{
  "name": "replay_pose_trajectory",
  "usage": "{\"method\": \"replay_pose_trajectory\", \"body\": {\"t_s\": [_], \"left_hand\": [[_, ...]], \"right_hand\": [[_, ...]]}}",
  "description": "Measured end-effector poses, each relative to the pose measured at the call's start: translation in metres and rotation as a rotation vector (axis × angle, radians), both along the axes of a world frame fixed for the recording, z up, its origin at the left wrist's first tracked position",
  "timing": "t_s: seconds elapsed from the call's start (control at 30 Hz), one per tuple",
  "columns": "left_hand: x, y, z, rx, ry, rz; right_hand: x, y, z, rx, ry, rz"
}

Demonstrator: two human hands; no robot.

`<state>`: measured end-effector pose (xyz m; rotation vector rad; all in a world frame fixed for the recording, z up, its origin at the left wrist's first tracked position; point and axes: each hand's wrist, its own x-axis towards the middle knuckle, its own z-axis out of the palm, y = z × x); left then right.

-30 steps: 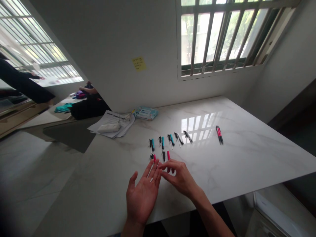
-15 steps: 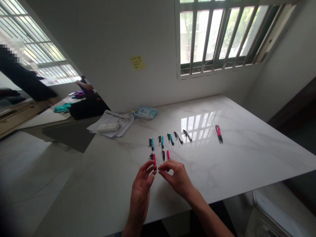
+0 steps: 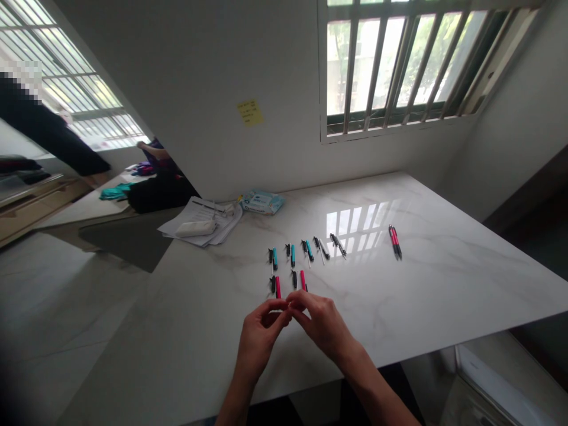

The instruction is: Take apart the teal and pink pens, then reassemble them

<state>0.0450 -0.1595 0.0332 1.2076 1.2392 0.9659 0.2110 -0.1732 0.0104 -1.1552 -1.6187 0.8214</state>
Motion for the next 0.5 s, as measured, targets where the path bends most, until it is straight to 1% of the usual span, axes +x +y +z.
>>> {"method": "replay_pose_trajectory", "body": {"t_s": [0.13, 0.2, 0.23, 0.3, 0.37, 0.43, 0.5], "left_hand": [[-0.002, 0.005, -0.003, 0.007, 0.034, -0.013], [-0.002, 0.008, -0.004, 0.058, 0.059, -0.003], [-0.002, 0.011, -0.004, 0.103, 0.102, 0.007], [-0.001, 0.018, -0.003, 0.214, 0.262, 0.028], [0.0, 0.027, -0.002, 0.324, 0.479, 0.011], [0.002, 0.035, -0.002, 0.421, 0.683, -0.054], [0.004, 0.041, -0.002, 0.492, 0.847, -0.122]], "right_hand": [[0.005, 0.004, -0.001, -0.053, 0.035, 0.035], [0.009, 0.008, -0.004, -0.087, 0.064, 0.042], [0.011, 0.01, -0.006, -0.096, 0.051, 0.027], [0.015, 0.017, -0.011, -0.102, -0.045, -0.046], [0.016, 0.023, -0.016, -0.113, -0.172, -0.149], [0.015, 0.027, -0.022, -0.134, -0.253, -0.224], [0.011, 0.029, -0.026, -0.139, -0.308, -0.262]]}}
